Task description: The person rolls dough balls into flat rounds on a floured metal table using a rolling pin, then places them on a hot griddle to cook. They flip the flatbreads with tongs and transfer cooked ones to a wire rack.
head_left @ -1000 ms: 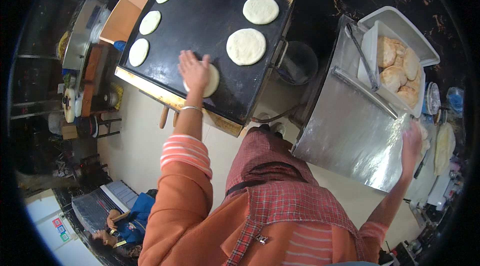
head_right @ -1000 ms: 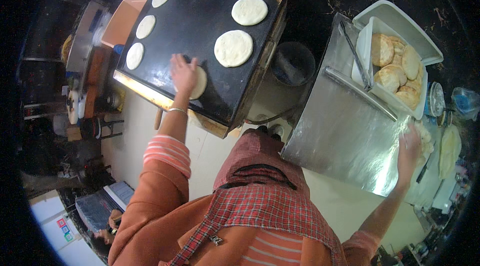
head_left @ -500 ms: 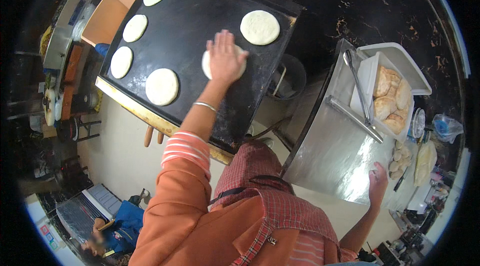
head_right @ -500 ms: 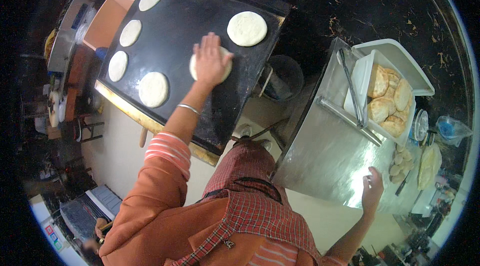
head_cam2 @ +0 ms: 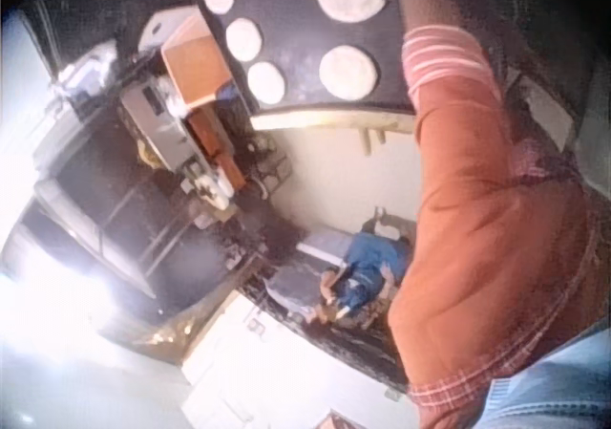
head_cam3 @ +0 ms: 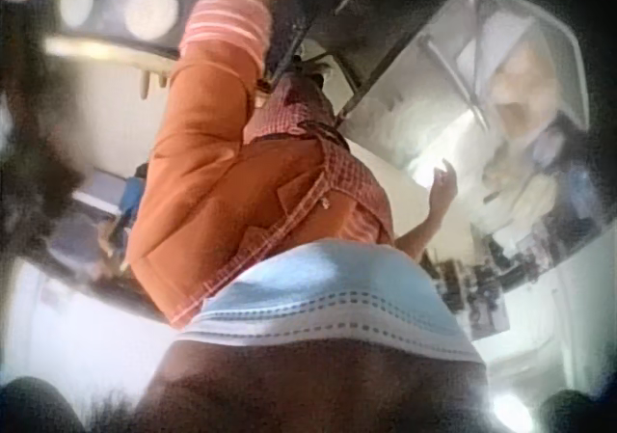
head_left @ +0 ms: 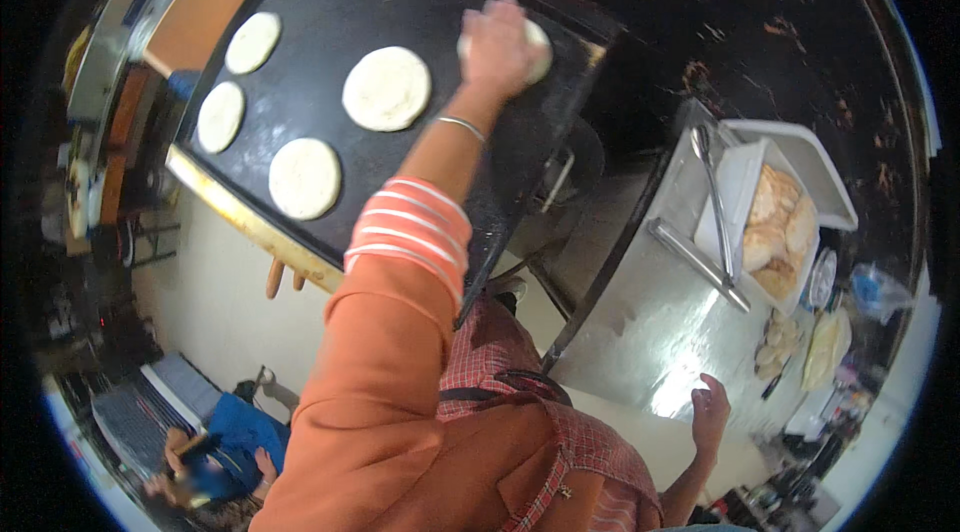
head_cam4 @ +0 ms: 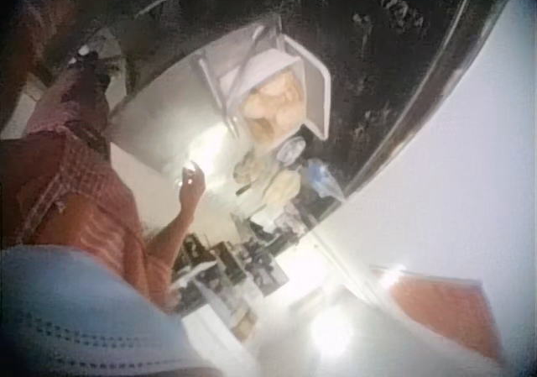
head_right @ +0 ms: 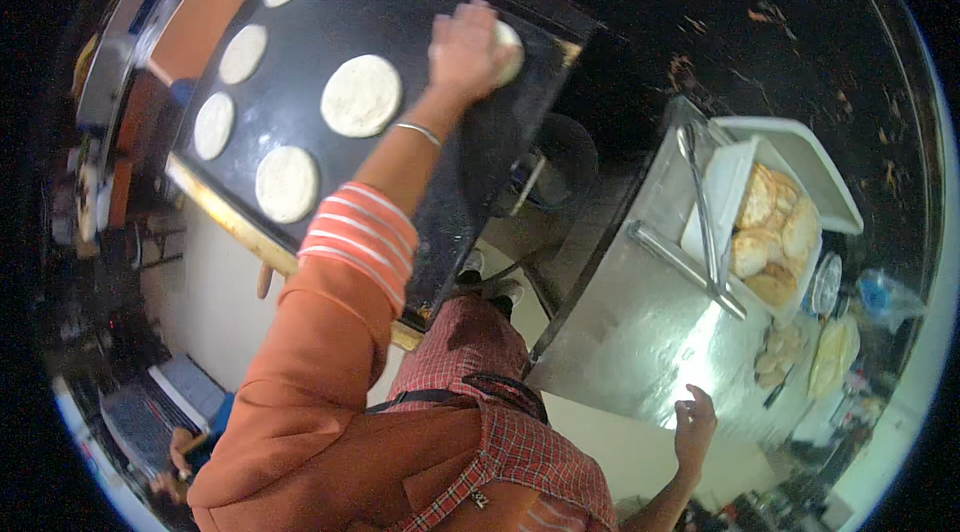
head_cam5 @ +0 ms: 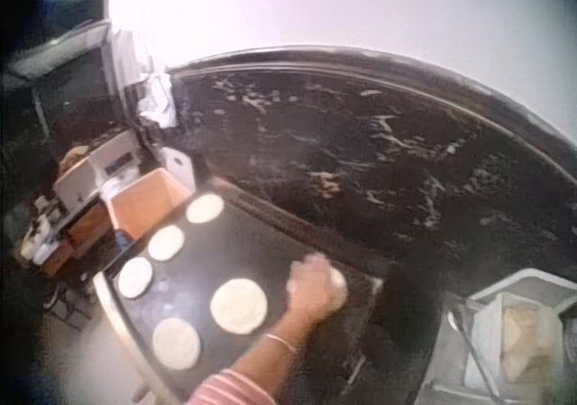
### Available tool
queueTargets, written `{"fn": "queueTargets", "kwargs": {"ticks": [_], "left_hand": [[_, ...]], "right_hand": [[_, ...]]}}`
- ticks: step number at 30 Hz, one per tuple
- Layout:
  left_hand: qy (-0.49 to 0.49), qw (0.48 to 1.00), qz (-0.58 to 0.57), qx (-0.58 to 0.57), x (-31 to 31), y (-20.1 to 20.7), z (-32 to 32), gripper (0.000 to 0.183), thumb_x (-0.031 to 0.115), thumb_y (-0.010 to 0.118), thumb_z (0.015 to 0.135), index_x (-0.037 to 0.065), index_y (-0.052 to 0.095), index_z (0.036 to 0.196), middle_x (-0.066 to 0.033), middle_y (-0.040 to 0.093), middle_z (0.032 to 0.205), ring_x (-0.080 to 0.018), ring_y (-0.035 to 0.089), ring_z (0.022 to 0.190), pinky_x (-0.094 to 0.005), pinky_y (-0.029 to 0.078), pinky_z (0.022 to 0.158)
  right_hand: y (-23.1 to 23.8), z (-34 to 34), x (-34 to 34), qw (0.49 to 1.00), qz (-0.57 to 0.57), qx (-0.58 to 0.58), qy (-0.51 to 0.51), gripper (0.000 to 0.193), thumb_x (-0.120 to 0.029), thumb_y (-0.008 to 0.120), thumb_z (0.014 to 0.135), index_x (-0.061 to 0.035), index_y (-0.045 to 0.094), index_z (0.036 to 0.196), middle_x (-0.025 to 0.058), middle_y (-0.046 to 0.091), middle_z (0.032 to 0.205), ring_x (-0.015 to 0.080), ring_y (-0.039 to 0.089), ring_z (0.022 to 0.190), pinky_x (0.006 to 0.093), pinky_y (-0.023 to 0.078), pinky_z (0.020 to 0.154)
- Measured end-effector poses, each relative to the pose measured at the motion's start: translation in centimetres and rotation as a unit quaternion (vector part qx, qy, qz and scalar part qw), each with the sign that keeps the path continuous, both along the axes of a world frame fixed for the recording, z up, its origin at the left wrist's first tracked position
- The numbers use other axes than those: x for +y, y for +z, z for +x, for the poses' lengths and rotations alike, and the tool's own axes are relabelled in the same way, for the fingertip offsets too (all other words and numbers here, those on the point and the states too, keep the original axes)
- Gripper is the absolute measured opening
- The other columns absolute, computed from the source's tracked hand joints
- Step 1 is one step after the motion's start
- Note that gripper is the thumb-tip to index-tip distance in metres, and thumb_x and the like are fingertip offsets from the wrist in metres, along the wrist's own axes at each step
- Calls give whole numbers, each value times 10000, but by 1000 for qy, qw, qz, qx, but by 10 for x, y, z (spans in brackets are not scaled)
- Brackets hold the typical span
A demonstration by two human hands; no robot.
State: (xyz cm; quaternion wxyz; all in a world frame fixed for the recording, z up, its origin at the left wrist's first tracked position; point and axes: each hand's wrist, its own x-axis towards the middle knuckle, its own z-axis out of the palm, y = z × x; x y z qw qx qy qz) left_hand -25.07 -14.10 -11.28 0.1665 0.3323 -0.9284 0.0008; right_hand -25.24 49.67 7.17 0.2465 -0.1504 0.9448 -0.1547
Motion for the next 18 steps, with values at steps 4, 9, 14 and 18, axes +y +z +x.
{"fn": "queueTargets", "kwargs": {"ticks": [4,9,14,18], "left_hand": [[115,980,-45,-157,-71,20,39,571,469,517,961,42,558,1339,-155,439,1472,-384,388,1354,-590,340,1061],[73,996,-43,19,-80,43,58,519,402,472,1012,189,382,1476,-187,312,1567,-385,236,1469,-589,242,1136],[-132,972,-13,193,39,68,48,675,464,382,1041,58,228,1558,-187,218,1616,-339,200,1499,-559,150,1188],[-218,962,58,156,187,78,64,646,379,399,1041,65,195,1567,-174,182,1629,-336,171,1508,-537,111,1207]], "right_hand": [[-3,13,17,997,59,12,-51,335,-176,658,916,-18,642,1211,160,663,1115,222,668,888,349,533,755],[-38,8,21,996,-72,48,-20,383,-71,677,878,-54,613,1255,162,653,1033,265,643,860,352,530,783],[-77,-8,35,963,-222,85,-126,319,-154,673,911,-21,645,1199,116,702,1013,203,664,830,337,537,727],[-115,-45,95,920,-268,80,-276,316,-192,643,936,-12,649,1196,94,709,1031,158,672,826,306,538,710]]}}
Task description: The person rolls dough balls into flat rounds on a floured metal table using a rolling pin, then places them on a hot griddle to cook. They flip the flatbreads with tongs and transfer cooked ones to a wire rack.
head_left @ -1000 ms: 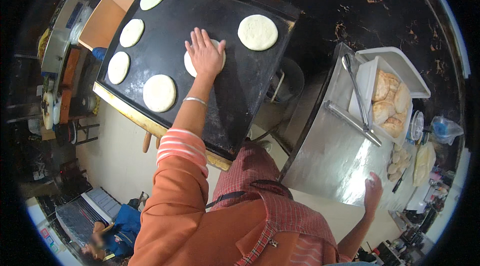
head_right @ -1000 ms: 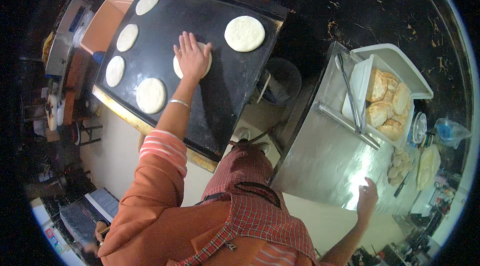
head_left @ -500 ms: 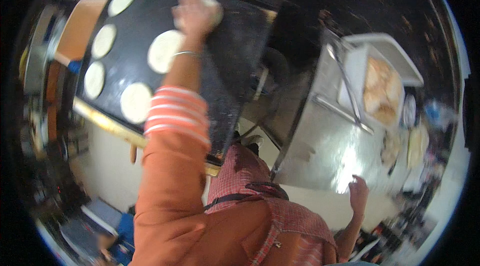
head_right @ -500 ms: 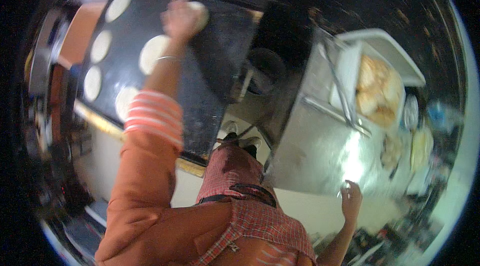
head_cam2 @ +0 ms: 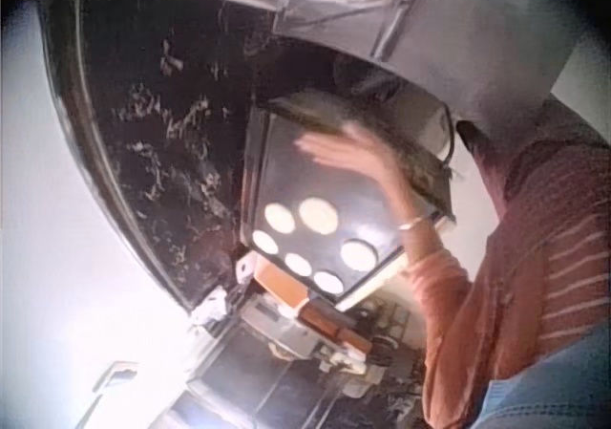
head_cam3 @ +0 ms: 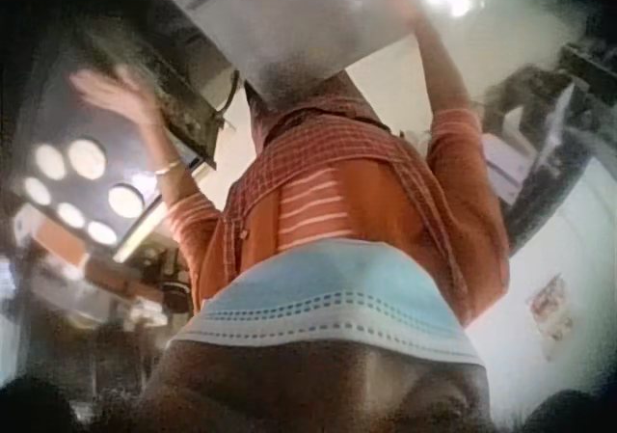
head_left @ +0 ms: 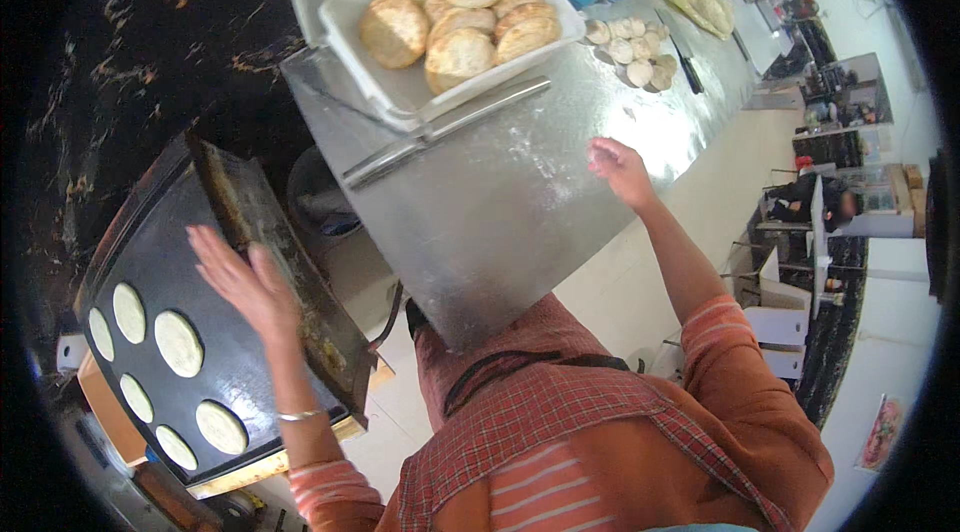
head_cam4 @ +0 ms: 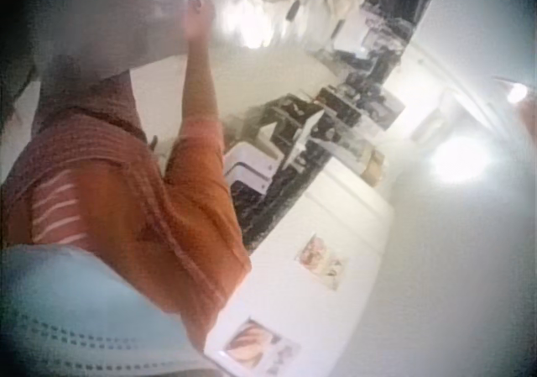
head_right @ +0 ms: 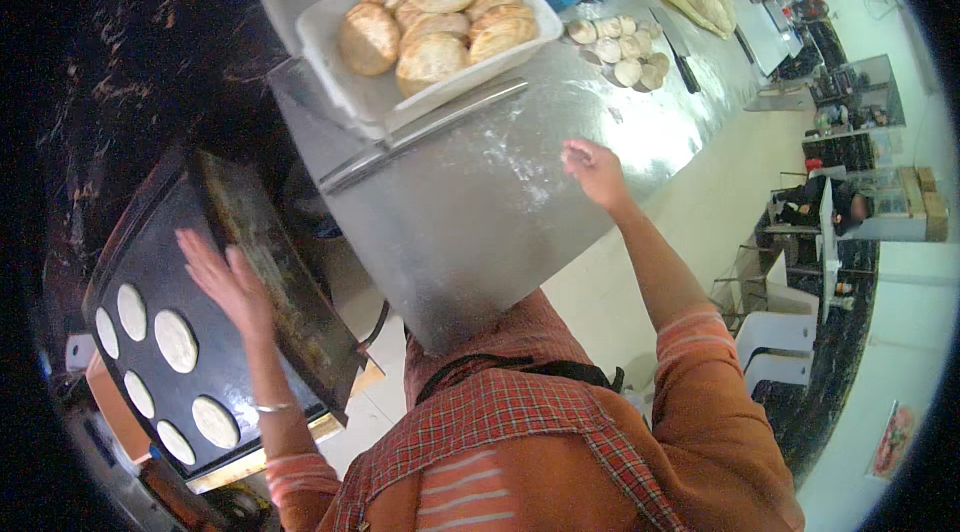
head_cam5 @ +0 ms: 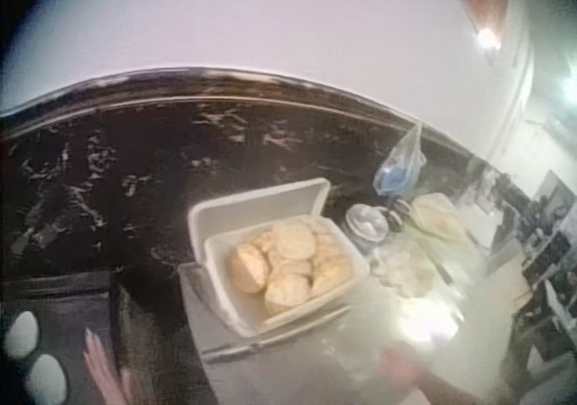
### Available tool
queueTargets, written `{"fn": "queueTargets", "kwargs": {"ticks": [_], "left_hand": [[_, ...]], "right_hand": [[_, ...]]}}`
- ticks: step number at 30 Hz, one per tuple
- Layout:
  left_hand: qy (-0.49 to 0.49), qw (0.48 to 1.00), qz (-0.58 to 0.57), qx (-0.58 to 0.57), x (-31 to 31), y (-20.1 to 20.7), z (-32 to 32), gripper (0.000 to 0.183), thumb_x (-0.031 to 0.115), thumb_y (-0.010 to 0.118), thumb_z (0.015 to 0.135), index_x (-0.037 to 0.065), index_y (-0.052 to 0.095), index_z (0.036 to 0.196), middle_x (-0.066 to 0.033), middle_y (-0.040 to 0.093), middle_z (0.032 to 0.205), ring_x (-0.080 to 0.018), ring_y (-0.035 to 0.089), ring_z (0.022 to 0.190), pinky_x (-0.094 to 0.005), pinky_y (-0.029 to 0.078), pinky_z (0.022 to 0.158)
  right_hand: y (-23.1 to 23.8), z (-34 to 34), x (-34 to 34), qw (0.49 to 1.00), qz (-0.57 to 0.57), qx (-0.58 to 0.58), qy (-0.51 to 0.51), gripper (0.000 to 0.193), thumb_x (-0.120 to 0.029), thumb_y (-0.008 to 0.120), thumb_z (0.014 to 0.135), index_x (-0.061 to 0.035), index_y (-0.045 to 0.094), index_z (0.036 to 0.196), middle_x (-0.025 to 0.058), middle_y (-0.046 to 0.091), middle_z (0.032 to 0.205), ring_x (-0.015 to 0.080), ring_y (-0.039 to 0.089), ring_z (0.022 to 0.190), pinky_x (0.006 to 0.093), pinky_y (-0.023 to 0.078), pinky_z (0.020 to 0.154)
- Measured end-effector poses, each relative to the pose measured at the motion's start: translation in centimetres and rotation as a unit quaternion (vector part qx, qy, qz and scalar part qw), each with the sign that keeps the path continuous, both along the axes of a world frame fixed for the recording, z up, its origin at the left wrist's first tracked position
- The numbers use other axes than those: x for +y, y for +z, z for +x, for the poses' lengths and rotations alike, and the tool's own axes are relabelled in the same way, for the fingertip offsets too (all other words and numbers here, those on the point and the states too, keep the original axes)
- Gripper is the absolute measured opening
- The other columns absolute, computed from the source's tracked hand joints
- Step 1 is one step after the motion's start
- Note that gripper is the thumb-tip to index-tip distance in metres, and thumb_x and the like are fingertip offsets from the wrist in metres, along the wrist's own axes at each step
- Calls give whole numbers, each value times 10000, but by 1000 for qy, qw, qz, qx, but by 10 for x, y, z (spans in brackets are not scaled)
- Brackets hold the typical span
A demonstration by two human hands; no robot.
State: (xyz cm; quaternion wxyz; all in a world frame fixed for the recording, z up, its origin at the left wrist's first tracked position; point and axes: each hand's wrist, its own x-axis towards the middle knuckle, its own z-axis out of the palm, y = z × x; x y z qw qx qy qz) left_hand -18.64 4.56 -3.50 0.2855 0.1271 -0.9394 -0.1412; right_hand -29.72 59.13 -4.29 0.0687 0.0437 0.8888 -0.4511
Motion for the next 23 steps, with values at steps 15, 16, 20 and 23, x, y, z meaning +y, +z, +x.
{"fn": "queueTargets", "kwargs": {"ticks": [15,16,20,23], "left_hand": [[46,967,19,-249,360,-72,-25,794,342,617,927,-61,253,1505,-255,216,1591,-374,171,1495,-486,106,1225],[17,962,32,-269,377,-73,-44,795,349,625,922,-58,264,1502,-249,226,1589,-370,182,1492,-479,110,1226],[-136,963,-2,-231,442,-75,-101,837,405,661,892,-40,293,1498,-194,237,1602,-349,178,1495,-447,119,1231],[-227,941,6,-252,463,-79,-131,888,470,672,879,-3,277,1519,-147,244,1611,-343,176,1497,-444,108,1235]], "right_hand": [[-30,-229,200,920,388,43,-35,470,-473,580,894,-71,707,1101,179,700,1093,386,628,1082,432,458,947],[-36,-225,191,910,399,108,-21,443,-446,616,874,-67,698,1087,171,701,1076,380,629,1074,438,456,941],[-48,-196,177,950,245,192,39,303,-272,739,801,-98,619,1017,111,675,1082,376,624,1021,470,423,958],[-47,-183,166,978,112,143,102,363,-210,792,754,-109,562,1017,126,667,1067,333,600,1091,502,415,955]]}}
